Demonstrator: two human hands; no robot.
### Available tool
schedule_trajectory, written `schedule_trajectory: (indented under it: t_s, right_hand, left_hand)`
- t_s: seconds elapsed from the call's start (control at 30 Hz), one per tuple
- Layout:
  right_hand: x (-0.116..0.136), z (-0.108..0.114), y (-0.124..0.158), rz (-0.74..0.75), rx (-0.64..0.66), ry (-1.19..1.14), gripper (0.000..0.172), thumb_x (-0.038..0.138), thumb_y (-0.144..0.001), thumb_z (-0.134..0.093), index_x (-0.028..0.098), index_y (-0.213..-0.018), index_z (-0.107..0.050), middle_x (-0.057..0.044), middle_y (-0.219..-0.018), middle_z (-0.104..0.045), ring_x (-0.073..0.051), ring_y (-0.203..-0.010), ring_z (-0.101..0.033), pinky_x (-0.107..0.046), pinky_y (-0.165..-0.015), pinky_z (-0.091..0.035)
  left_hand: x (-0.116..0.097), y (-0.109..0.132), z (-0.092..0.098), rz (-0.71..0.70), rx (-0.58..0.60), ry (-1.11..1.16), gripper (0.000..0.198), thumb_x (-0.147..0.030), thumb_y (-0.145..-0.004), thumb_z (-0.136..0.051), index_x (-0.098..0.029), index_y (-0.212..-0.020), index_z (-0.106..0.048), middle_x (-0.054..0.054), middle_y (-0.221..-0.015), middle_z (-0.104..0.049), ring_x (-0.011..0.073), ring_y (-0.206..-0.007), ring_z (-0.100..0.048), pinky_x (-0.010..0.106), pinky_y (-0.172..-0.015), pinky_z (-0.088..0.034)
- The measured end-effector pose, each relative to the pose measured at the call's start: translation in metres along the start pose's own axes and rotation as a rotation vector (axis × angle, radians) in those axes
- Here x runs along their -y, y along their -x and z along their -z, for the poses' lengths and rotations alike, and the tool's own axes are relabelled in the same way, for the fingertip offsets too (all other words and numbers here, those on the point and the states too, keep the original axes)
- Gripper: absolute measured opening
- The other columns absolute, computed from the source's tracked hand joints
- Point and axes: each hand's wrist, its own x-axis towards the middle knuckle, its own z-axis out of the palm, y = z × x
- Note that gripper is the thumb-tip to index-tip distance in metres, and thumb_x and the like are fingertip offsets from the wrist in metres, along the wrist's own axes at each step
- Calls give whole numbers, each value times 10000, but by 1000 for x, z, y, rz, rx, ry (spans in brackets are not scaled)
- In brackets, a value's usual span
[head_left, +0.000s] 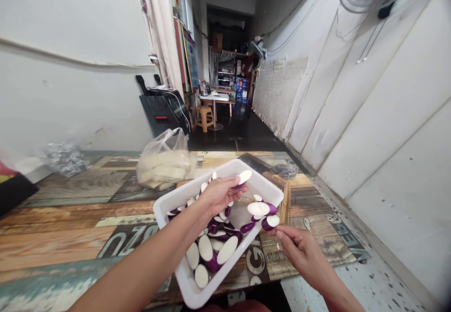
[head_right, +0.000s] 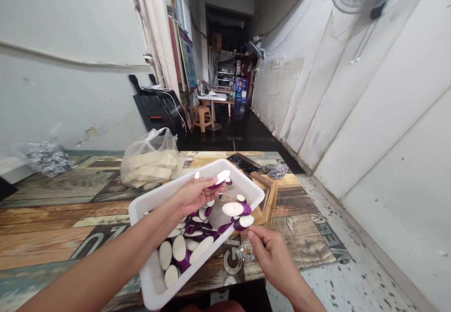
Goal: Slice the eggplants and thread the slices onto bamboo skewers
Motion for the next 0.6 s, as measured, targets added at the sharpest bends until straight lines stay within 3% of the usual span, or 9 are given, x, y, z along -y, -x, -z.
schedule_trajectory:
  t_s: [0.33, 0.6]
  right_hand:
    - [-1, -3, -8, 20, -15, -29, 342, 386, -873, -428, 139, -954, -652, 60, -531, -231, -74, -458, -197, -199, -397, -159]
    - [-1, -7, -7, 43, -46, 28, 361, 414, -866, -421, 151, -937, -658, 57, -524, -266, -88, -465, -231, -198, -415, -219]
  left_hand:
    - [3, 6, -6, -78, 19, -61, 140, -141, -771, -597, -51, -855, -666, 164, -875, -670, 143, -694, -648, 197, -595, -511]
    - [1, 9, -13, -145, -19, 106, 123, -101, -791, -560, -56, -858, -653, 152, -920, -662, 175, -809, -645, 248, -719, -540]
